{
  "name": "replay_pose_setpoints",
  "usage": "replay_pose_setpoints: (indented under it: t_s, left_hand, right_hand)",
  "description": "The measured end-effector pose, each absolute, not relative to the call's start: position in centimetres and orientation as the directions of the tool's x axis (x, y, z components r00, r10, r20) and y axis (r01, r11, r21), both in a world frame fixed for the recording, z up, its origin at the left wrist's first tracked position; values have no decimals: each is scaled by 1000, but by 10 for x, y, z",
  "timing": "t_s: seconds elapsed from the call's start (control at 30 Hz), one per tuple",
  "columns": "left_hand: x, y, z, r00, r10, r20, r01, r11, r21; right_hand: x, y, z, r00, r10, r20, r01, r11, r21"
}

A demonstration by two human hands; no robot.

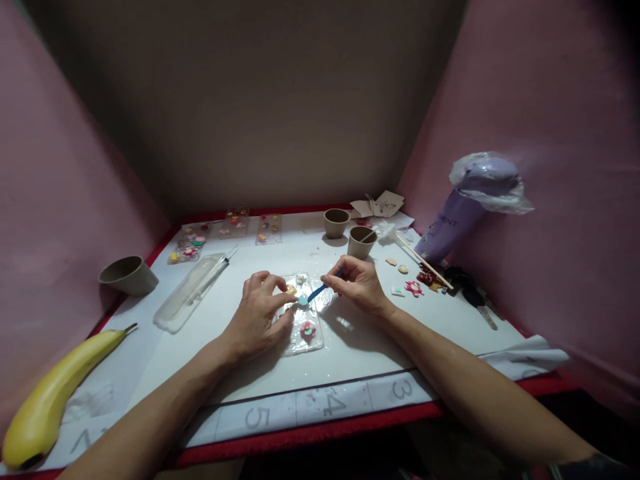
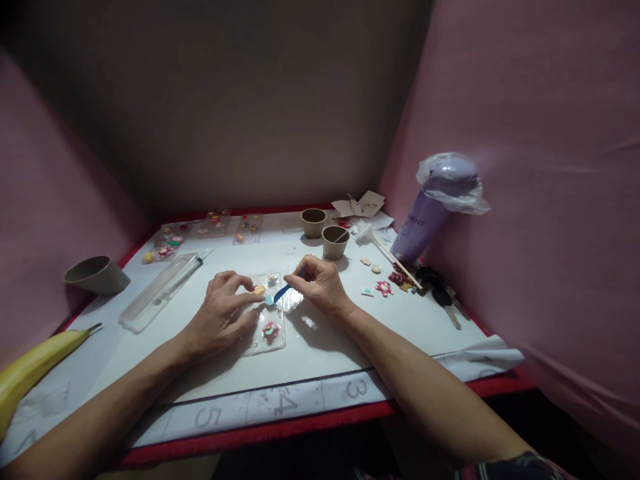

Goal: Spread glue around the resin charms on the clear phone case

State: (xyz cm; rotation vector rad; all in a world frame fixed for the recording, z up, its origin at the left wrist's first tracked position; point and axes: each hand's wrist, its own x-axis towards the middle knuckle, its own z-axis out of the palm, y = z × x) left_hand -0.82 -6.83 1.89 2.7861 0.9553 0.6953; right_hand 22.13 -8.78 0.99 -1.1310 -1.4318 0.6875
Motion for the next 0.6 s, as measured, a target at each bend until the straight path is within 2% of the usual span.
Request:
replay_pose_setpoints:
  t_s: [0.27, 0.6]
  left_hand:
    - [-8, -69, 21, 692, 606, 392, 545, -795, 268]
    - [-8, -69, 22, 691, 613, 383, 553, -789, 267]
  right_hand:
    - [223, -86, 11, 165, 895, 415, 261, 366, -893]
    - [220, -88, 8, 101, 912, 397, 249, 363, -898]
